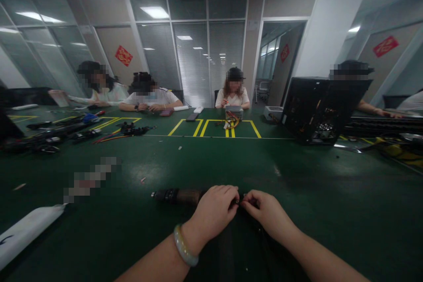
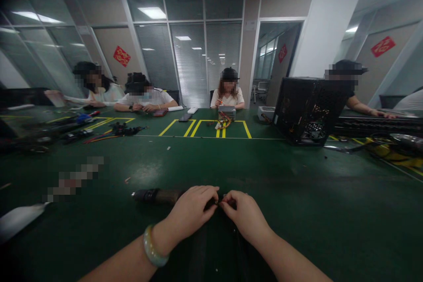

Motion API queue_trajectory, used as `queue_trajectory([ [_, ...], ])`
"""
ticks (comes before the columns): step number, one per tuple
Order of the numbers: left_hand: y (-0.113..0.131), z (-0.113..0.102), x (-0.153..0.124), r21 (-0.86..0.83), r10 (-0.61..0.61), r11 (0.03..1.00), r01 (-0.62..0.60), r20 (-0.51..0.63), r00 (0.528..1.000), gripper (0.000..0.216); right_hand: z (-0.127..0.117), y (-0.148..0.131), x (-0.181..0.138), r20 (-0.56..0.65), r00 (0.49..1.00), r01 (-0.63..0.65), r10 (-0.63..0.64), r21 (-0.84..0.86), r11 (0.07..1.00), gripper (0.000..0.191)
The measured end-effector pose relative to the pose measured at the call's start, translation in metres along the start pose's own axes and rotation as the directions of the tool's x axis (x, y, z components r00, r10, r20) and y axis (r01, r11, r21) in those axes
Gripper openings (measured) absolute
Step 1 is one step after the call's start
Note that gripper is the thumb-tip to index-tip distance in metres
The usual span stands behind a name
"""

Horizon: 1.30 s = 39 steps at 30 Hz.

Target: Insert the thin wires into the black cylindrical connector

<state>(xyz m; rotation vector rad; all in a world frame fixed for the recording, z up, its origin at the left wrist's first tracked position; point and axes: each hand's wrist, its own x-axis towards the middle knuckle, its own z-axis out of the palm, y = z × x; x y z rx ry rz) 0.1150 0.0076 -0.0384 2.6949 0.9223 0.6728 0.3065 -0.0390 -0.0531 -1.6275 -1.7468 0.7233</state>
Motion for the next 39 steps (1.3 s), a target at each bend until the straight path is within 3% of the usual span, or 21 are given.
queue_trajectory([
  [39,0.0020,-0.0041,-0.0003,-0.012,-0.014,1.000,0.014,0.009,1.000,0.018,-0.0002,-0.0018,-0.0014,0.006,1.000,-0.008,0.008,0.055,0.998,0.011],
])
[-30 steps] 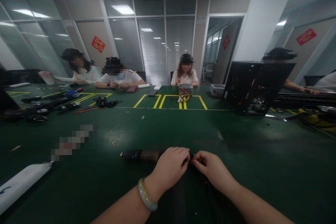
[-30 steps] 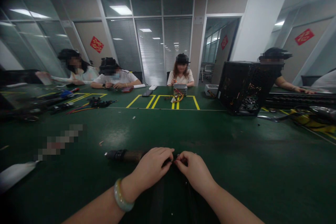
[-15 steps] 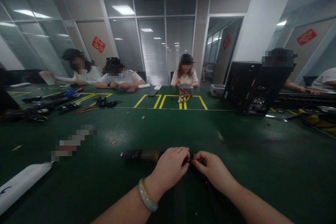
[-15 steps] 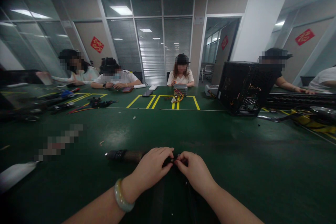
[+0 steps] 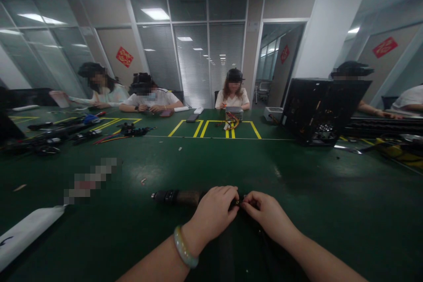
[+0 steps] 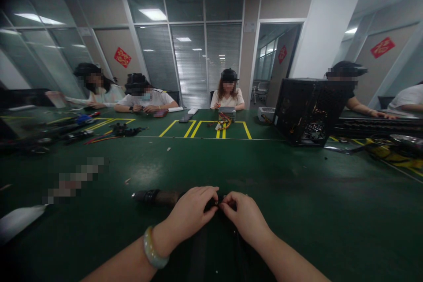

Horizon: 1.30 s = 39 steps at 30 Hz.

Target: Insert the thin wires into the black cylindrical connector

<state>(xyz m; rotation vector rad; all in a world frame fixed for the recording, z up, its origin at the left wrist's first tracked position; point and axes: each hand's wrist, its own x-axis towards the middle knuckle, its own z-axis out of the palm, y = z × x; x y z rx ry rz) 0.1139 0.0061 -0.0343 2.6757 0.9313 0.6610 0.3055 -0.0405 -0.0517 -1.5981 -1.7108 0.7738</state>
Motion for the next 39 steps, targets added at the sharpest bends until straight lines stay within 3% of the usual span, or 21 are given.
queue_trajectory([
  [5,0.0008,0.0004,-0.0005,0.017,-0.004,1.000,0.004,-0.001,1.000,0.011,-0.0009,-0.0012,0.0001,-0.001,1.000,-0.008,0.008,-0.015,1.000,0.011],
  [39,0.0009,-0.0009,0.0006,0.021,0.041,0.999,-0.042,0.022,0.999,0.015,-0.0016,-0.0031,-0.0007,0.003,1.000,0.000,0.000,-0.031,1.000,0.012],
])
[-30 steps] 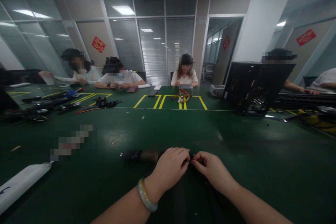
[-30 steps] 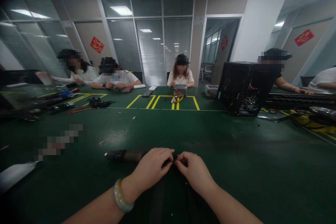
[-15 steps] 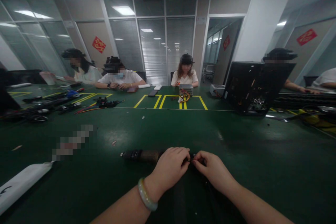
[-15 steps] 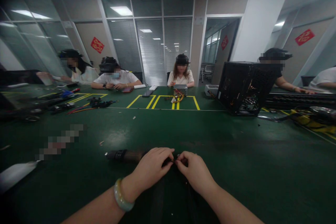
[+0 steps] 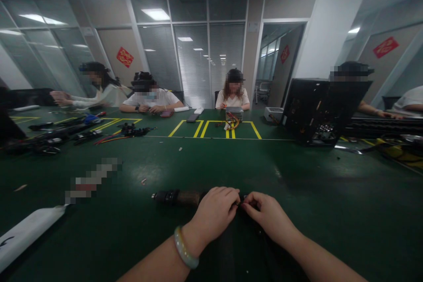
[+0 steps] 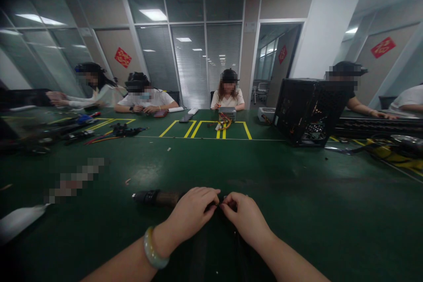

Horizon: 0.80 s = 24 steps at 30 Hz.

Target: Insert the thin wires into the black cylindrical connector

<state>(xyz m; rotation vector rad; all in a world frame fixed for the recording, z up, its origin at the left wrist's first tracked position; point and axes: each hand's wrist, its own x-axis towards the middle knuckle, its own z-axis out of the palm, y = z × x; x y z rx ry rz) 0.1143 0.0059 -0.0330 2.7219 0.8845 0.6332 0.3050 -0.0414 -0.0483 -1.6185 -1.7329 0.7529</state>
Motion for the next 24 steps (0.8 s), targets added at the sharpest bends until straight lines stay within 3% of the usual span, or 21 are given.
queue_trajectory([
  [6,-0.0006,0.0005,-0.0010,-0.009,-0.058,0.998,0.058,-0.016,0.998,0.016,0.0013,0.0022,0.0002,0.000,1.000,0.004,-0.004,0.026,1.000,0.012],
  [24,-0.0024,0.0016,-0.0008,-0.009,-0.029,1.000,0.029,-0.018,0.999,0.012,0.0023,0.0072,0.0014,0.012,1.000,0.004,-0.004,0.005,1.000,0.012],
])
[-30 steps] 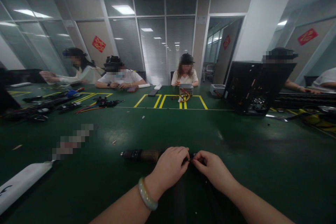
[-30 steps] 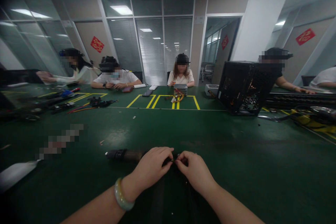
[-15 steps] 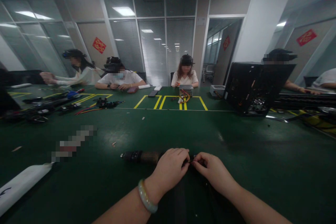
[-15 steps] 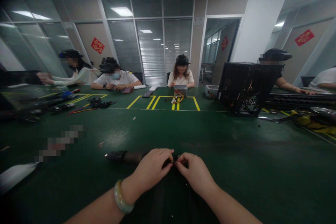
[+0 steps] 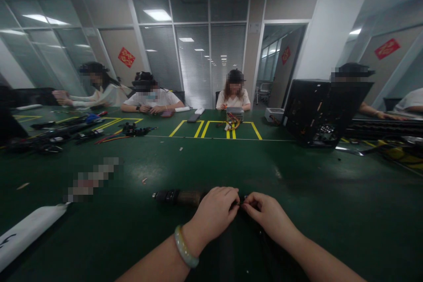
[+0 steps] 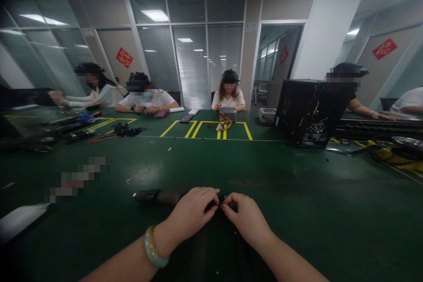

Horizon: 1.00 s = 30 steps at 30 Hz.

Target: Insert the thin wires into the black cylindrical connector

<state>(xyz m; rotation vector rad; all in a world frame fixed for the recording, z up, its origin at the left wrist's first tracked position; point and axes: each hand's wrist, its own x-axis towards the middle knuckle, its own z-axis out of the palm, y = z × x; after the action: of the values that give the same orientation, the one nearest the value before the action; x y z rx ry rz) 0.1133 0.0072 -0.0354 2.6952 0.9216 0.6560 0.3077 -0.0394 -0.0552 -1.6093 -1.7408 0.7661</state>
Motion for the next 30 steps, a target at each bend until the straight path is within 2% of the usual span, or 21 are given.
queue_trajectory([
  [10,0.0006,0.0019,0.0002,-0.013,0.014,1.000,-0.014,-0.007,1.000,0.013,0.0011,-0.0019,-0.0002,-0.007,1.000,-0.024,0.024,0.069,0.997,0.011],
  [19,0.0012,0.0021,-0.0004,-0.008,-0.032,0.999,0.032,-0.015,0.999,0.015,0.0024,-0.0006,0.0007,-0.037,0.999,-0.015,0.017,0.039,0.999,0.014],
  [30,-0.0007,0.0044,0.0010,-0.010,0.002,1.000,-0.002,-0.016,1.000,0.017,0.0020,0.0008,0.0002,-0.014,0.999,-0.034,0.035,0.045,0.998,0.013],
])
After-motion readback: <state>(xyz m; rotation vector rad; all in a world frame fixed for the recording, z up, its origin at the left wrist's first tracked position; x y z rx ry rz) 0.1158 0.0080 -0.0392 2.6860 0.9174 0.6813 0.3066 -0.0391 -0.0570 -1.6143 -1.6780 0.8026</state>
